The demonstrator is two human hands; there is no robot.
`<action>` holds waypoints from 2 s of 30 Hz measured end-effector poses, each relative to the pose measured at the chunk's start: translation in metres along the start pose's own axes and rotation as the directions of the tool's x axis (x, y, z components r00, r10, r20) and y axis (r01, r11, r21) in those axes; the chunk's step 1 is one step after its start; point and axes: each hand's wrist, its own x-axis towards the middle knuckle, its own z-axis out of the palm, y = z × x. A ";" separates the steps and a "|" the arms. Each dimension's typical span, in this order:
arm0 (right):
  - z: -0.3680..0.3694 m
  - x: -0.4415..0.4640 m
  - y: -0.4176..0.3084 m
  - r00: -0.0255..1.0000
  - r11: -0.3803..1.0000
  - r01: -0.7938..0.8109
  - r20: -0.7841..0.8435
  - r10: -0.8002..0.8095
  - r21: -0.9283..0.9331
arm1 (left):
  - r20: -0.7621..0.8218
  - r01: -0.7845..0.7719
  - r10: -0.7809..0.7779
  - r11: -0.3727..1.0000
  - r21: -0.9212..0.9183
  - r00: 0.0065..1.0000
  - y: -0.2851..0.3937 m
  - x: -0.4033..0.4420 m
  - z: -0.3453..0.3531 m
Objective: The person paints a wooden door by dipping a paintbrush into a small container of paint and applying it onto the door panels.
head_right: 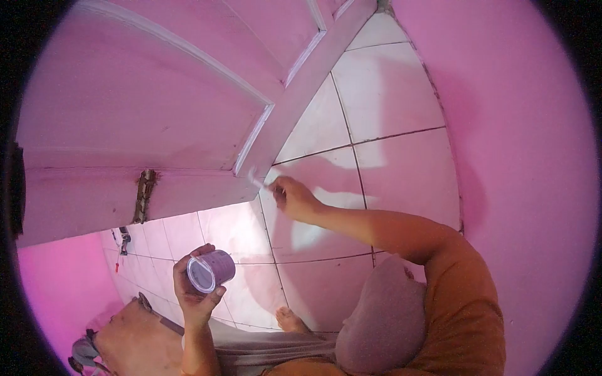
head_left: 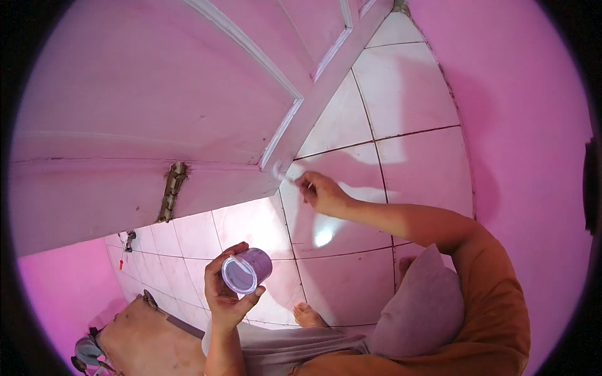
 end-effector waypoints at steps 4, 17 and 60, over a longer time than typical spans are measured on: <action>-0.016 0.008 0.004 0.985 0.992 -0.115 0.127 0.121 -0.049 | 0.003 -0.005 0.005 1.000 -0.014 1.000 0.001 -0.006 -0.003; -0.100 0.100 0.049 0.919 1.000 0.001 -0.395 -0.013 -0.031 | 0.024 0.019 -0.020 1.000 0.012 1.000 0.001 -0.005 0.002; -0.038 -0.078 -0.414 0.881 0.911 0.362 0.392 -0.264 -0.199 | -0.177 -0.163 0.175 0.983 0.079 0.969 0.033 0.006 0.017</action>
